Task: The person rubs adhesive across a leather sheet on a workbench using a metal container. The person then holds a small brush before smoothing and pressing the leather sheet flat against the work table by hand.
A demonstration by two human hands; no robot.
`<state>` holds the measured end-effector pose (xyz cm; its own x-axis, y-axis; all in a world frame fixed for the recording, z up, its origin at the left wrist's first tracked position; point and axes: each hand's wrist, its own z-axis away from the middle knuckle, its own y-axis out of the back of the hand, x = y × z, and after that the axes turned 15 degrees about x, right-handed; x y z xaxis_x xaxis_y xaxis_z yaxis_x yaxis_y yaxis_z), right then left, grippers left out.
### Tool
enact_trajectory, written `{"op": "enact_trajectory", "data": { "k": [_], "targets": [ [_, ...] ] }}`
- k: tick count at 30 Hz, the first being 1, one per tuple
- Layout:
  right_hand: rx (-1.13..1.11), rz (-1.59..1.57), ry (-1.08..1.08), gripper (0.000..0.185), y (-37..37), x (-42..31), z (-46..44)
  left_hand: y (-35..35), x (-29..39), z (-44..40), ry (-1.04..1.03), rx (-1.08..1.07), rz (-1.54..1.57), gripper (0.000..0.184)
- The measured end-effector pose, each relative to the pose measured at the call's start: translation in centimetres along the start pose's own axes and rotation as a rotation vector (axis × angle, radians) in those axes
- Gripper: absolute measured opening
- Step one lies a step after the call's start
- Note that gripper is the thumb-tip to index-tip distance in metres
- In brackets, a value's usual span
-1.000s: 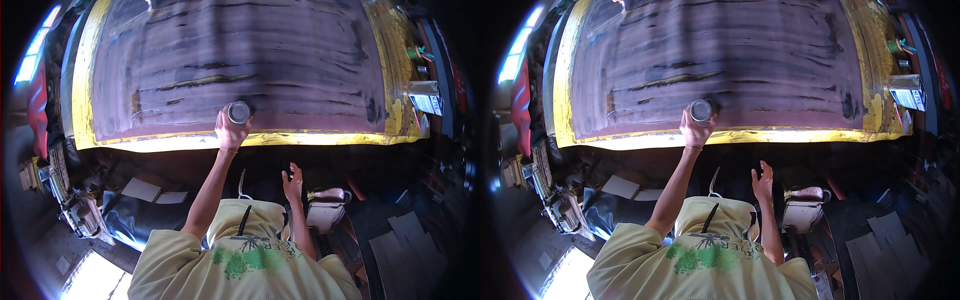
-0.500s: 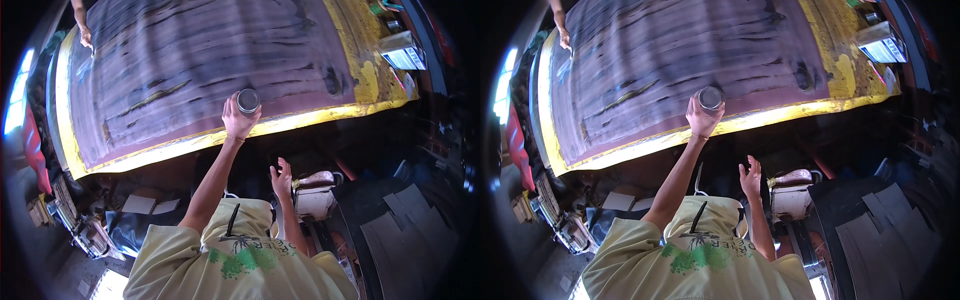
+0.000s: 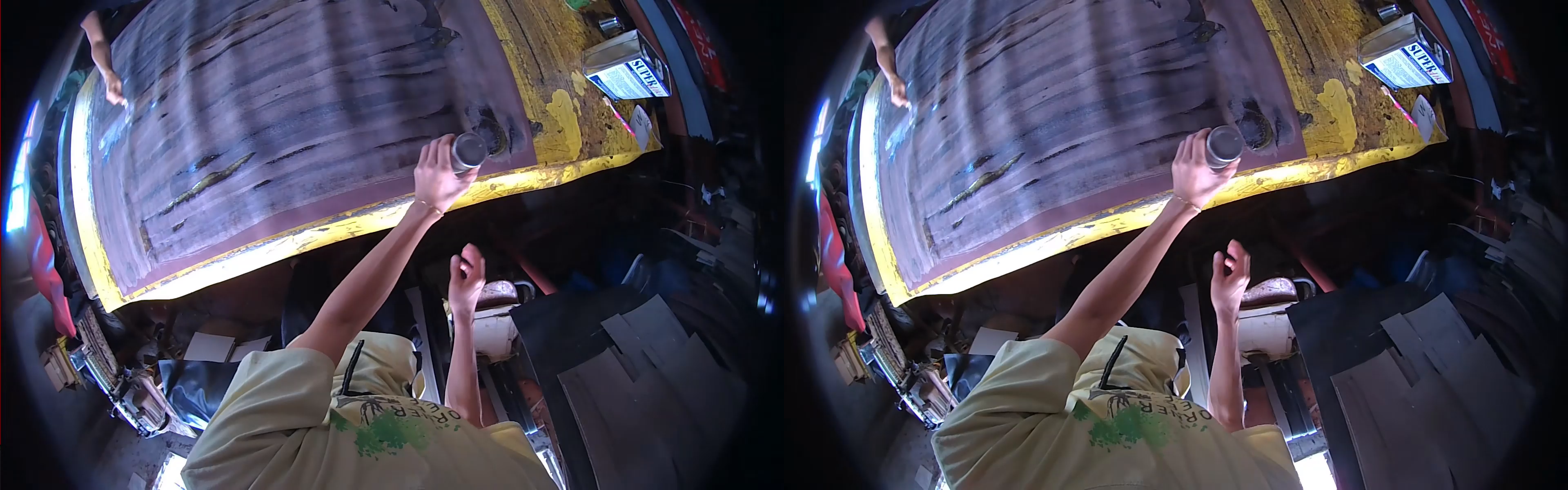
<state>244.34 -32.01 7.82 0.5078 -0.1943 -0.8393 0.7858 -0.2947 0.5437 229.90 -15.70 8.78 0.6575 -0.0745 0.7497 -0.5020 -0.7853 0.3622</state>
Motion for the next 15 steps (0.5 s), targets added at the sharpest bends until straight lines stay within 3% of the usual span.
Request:
{"op": "enact_trajectory", "data": {
  "k": [5, 9, 10, 13, 14, 15],
  "targets": [
    [0.183, -0.177, 0.169, 0.03, -0.6, -2.7, -10.6, -3.8, 2.1, 0.4, 0.042, -0.064, 0.077, 0.057],
    [0.086, -0.16, 0.283, 0.068, -2.0, -6.8, -16.9, -4.6, 2.7, 0.6, 0.14, -0.131, 0.103, 0.061],
    [0.082, -0.157, 0.284, 0.068, -2.7, -7.0, -17.6, -4.5, 2.5, 0.7, 0.183, -0.2, 0.127, 0.066],
    [-0.136, -0.167, 0.319, 0.09, -4.3, -7.7, -18.7, -1.4, 2.3, 0.1, 0.121, -0.302, 0.155, 0.082],
    [-0.097, -0.093, 0.347, 0.091, -4.8, -8.2, -18.5, 0.8, 2.3, 0.0, 0.146, -0.377, 0.14, 0.093],
    [-0.061, -0.017, 0.374, 0.091, -5.2, -8.7, -18.0, 3.2, 2.2, -0.2, 0.143, -0.362, 0.156, 0.088]
  ]
}}
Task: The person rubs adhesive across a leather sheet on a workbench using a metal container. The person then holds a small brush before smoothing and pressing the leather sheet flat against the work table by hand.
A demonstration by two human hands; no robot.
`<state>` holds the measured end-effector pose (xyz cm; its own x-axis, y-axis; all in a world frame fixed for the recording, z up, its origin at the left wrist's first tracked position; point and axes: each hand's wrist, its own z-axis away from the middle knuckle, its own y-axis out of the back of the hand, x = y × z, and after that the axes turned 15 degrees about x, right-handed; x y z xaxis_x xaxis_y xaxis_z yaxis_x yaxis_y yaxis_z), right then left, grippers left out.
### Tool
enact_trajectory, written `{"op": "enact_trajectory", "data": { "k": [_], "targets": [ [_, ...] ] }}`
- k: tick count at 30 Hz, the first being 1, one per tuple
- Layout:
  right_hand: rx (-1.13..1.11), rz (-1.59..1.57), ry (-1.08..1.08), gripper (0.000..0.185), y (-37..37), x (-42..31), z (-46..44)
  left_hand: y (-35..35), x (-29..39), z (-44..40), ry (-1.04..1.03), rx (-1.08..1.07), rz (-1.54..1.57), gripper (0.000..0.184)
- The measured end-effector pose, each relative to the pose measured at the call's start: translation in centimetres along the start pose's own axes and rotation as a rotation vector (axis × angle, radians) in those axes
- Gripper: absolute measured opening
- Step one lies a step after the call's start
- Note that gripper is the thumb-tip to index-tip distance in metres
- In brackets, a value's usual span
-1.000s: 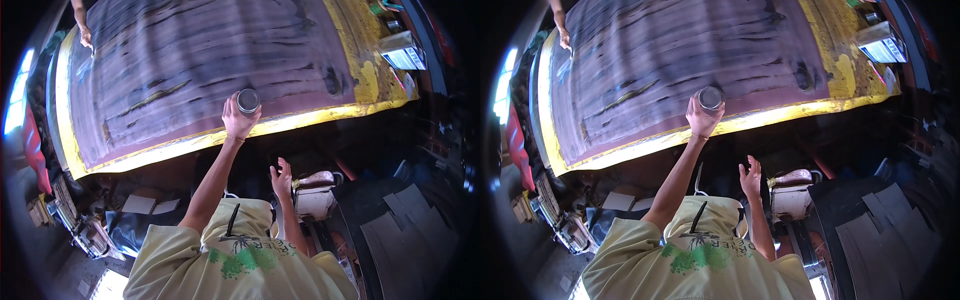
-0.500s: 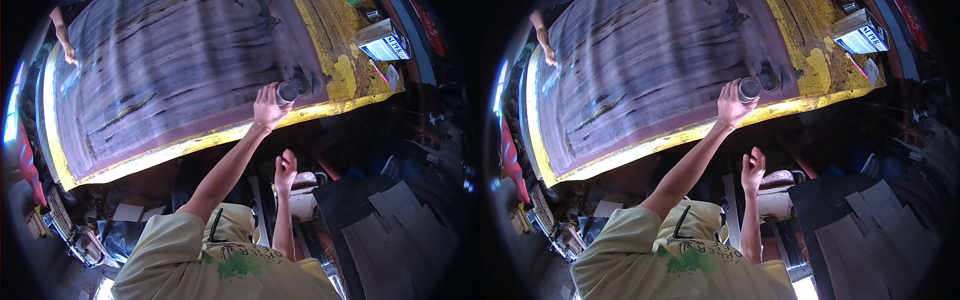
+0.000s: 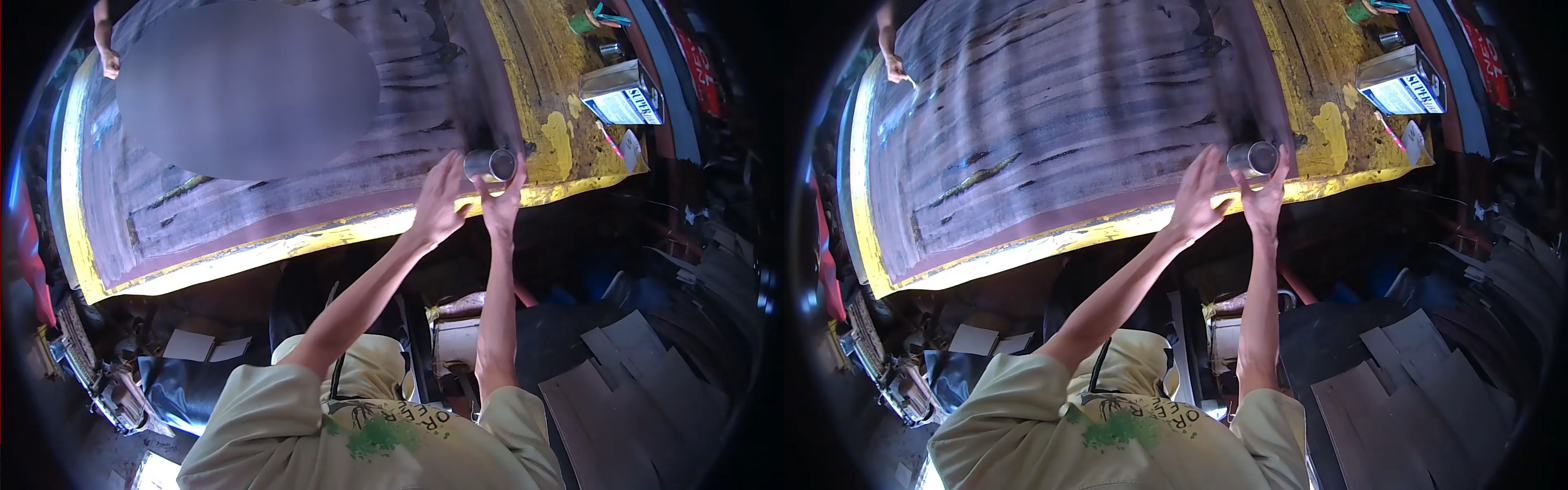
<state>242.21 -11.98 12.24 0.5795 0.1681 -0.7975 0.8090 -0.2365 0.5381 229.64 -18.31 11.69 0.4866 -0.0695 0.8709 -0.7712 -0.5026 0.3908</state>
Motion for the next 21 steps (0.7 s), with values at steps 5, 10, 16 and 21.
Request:
{"op": "enact_trajectory", "data": {
  "k": [5, 10, 16, 21],
  "targets": [
    [0.081, 0.129, 0.072, 0.081, -1.0, -0.5, 0.4, 9.3, -3.8, 8.5, -0.044, -0.017, -0.155, 0.043],
    [0.047, 0.215, 0.049, 0.08, -0.9, 0.2, 0.3, 15.4, -6.1, 13.5, -0.003, -0.07, -0.241, 0.033],
    [0.115, 0.211, 0.019, 0.084, -1.1, 0.3, 0.2, 18.8, -9.0, 17.0, 0.132, -0.086, -0.344, 0.034],
    [0.047, 0.113, -0.018, 0.086, -3.5, -0.6, -1.4, 21.2, -12.4, 20.3, 0.566, 0.243, -0.438, 0.029]
  ]
}}
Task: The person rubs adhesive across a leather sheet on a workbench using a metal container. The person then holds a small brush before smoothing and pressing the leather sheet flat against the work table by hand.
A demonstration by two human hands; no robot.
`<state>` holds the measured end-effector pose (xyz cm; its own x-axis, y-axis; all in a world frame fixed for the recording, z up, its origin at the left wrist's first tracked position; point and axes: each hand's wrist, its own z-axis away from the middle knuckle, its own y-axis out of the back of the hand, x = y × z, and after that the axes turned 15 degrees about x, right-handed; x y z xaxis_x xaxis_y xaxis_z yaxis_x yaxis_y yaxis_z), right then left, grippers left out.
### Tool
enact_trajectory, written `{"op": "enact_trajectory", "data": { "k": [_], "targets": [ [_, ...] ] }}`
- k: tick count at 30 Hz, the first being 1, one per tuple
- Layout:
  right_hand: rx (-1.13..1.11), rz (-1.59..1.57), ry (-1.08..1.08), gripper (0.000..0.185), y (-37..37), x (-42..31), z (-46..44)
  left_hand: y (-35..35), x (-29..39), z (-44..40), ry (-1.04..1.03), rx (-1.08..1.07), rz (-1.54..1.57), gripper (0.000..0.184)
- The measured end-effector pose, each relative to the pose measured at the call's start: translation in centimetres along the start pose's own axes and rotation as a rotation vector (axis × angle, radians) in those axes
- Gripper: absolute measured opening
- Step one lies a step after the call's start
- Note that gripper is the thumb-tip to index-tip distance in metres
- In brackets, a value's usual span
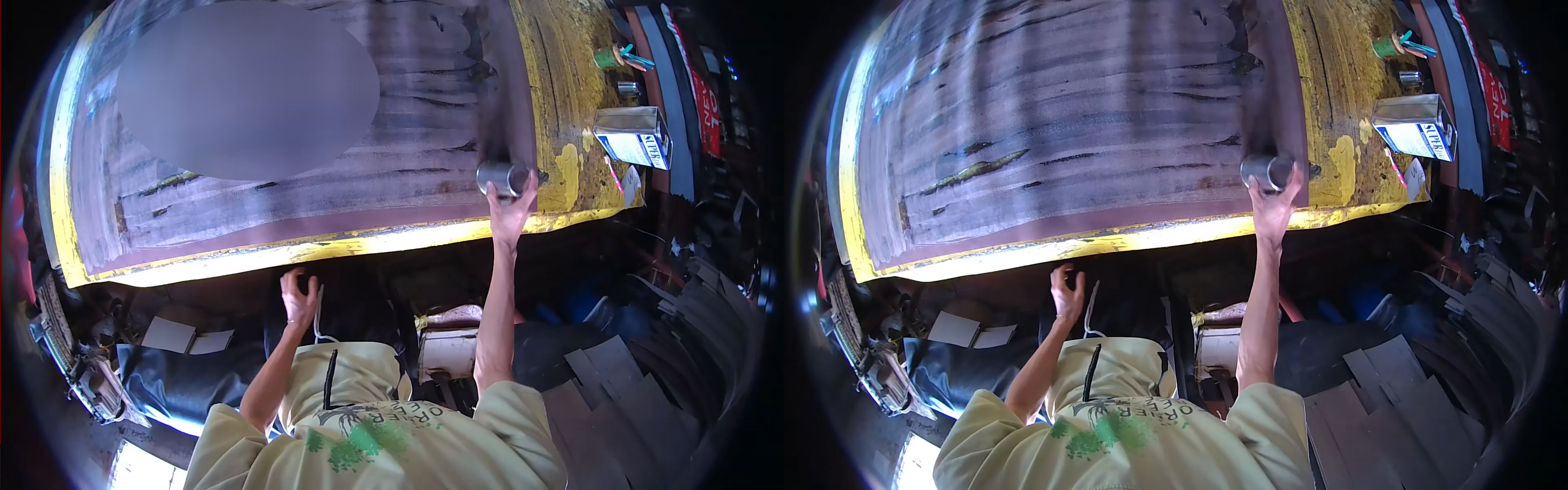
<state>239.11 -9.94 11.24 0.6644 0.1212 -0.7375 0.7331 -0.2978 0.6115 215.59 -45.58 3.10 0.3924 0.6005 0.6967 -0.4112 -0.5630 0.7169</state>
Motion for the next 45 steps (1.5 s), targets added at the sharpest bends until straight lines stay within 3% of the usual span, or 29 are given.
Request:
{"op": "enact_trajectory", "data": {
  "k": [1, 3, 5, 7, 8, 11, 14, 19, 29, 33, 41, 45],
  "targets": [
    [-0.007, 0.005, 0.001, 0.086, -1.0, -0.1, -0.8, 0.3, -0.6, -0.1, 0.141, 0.033, -0.004, 0.028],
    [0.059, 0.073, 0.298, 0.081, -2.8, -1.4, -2.6, 0.8, -2.2, -0.1, 0.235, 0.123, -0.004, 0.028],
    [0.052, 0.099, 0.302, 0.081, -4.3, -2.3, -4.3, 1.3, -4.0, 0.0, 0.343, 0.138, -0.004, 0.031],
    [0.047, 0.056, 0.35, 0.08, -5.9, -2.0, -6.1, 1.9, -3.3, -0.7, 0.548, 0.231, 0.215, 0.032],
    [0.022, 0.086, 0.285, 0.08, -6.4, -2.4, -6.7, 2.0, -3.3, -1.4, 0.507, 0.267, 0.284, 0.035],
    [0.044, 0.094, 0.334, 0.079, -7.8, -2.7, -8.1, 2.2, -2.8, -2.7, 0.688, 0.22, 0.631, 0.046],
    [0.049, 0.067, 0.379, 0.079, -9.1, -2.1, -9.4, 1.6, -0.6, -4.0, 0.88, 0.212, 0.755, 0.05],
    [0.007, 0.091, 0.27, 0.082, -9.7, -2.1, -10.7, 0.1, -0.5, -5.2, 0.867, 0.229, 0.728, 0.053],
    [0.034, 0.071, 0.316, 0.09, -11.3, -1.8, -12.0, -0.6, -0.8, -5.1, 0.826, 0.262, 0.714, 0.056],
    [0.091, 0.07, 0.477, 0.085, -12.8, -1.3, -13.7, -0.8, -1.1, -5.1, 0.846, 0.239, 0.681, 0.058],
    [-0.111, 0.165, 0.307, 0.081, -7.3, -2.0, -9.1, -0.4, -0.9, -5.3, 0.874, 0.179, 0.809, 0.057],
    [-0.07, 0.117, 0.442, 0.082, -3.3, -1.2, -5.5, -0.2, -1.2, -5.3, 0.864, 0.159, 0.756, 0.06]
  ]
}}
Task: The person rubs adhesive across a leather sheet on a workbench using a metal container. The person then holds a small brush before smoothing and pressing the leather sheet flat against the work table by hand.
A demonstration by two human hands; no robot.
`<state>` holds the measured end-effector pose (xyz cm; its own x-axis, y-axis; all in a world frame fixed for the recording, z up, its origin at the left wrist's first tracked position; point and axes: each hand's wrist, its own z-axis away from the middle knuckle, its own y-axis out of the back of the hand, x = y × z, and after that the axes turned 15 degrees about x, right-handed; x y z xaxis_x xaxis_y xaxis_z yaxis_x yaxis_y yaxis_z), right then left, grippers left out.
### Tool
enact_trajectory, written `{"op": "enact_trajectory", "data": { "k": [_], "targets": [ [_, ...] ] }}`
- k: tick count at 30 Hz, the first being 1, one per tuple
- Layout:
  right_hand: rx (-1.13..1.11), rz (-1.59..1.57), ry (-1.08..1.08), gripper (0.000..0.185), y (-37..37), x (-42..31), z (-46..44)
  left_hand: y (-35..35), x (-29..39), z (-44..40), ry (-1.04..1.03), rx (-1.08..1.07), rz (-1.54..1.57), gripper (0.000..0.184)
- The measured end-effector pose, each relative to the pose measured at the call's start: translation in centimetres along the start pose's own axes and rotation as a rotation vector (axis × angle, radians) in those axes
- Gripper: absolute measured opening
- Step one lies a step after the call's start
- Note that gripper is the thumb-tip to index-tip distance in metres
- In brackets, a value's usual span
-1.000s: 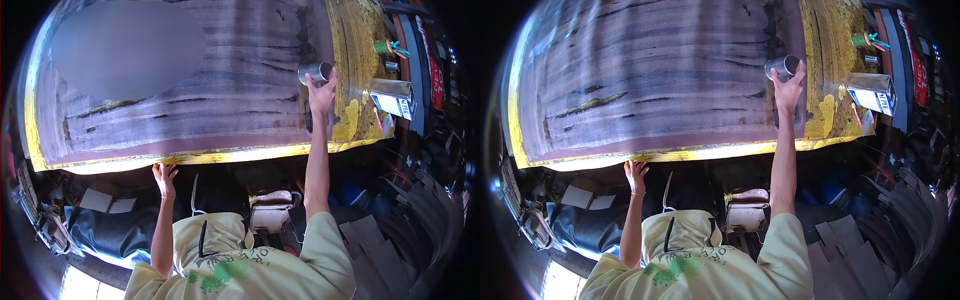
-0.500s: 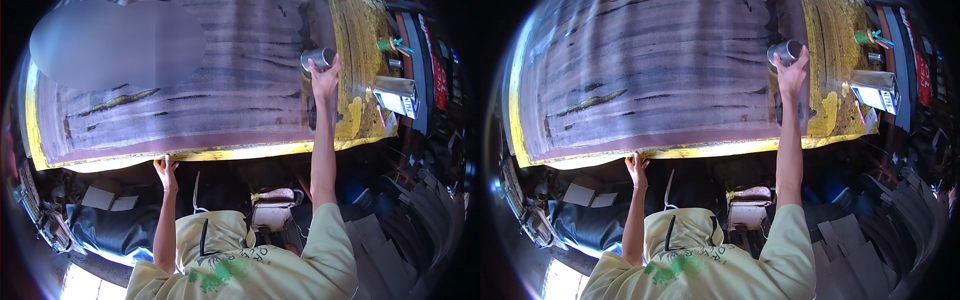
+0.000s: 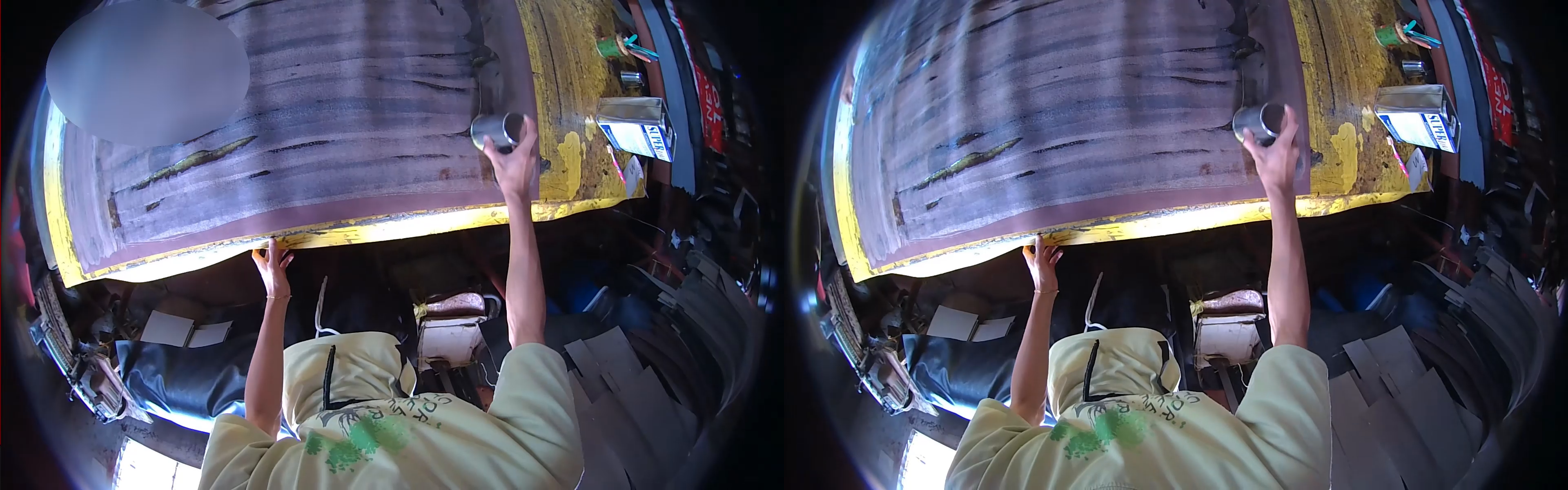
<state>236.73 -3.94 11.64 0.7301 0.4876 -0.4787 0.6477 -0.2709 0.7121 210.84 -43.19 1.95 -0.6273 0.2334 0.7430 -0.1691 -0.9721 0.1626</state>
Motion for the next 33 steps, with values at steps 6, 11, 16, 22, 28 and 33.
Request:
{"op": "enact_trajectory", "data": {
  "k": [6, 11, 16, 22, 28, 33],
  "targets": [
    [-0.005, -0.063, -0.029, 0.082, 4.0, 0.6, 4.6, 0.3, 0.2, 0.4, -0.017, -0.037, -0.024, 0.069],
    [-0.01, -0.047, -0.101, 0.083, 4.7, -0.7, 6.6, 1.6, -0.3, 0.3, -0.047, -0.109, -0.069, 0.067],
    [0.078, -0.003, -0.15, 0.082, 3.1, -4.1, 10.1, 4.3, -1.1, -0.7, -0.062, -0.192, -0.149, 0.061],
    [0.131, -0.019, -0.119, 0.076, 0.1, -10.9, 12.4, 9.9, -2.6, -2.7, -0.093, -0.162, -0.324, 0.06],
    [0.058, -0.076, -0.194, 0.081, -2.8, -17.1, 14.7, 17.2, -3.6, -5.6, -0.104, -0.085, -0.455, 0.065],
    [0.115, -0.039, -0.069, 0.077, -5.4, -22.8, 16.2, 22.0, -3.3, -7.7, -0.12, -0.033, -0.49, 0.065]
  ]
}}
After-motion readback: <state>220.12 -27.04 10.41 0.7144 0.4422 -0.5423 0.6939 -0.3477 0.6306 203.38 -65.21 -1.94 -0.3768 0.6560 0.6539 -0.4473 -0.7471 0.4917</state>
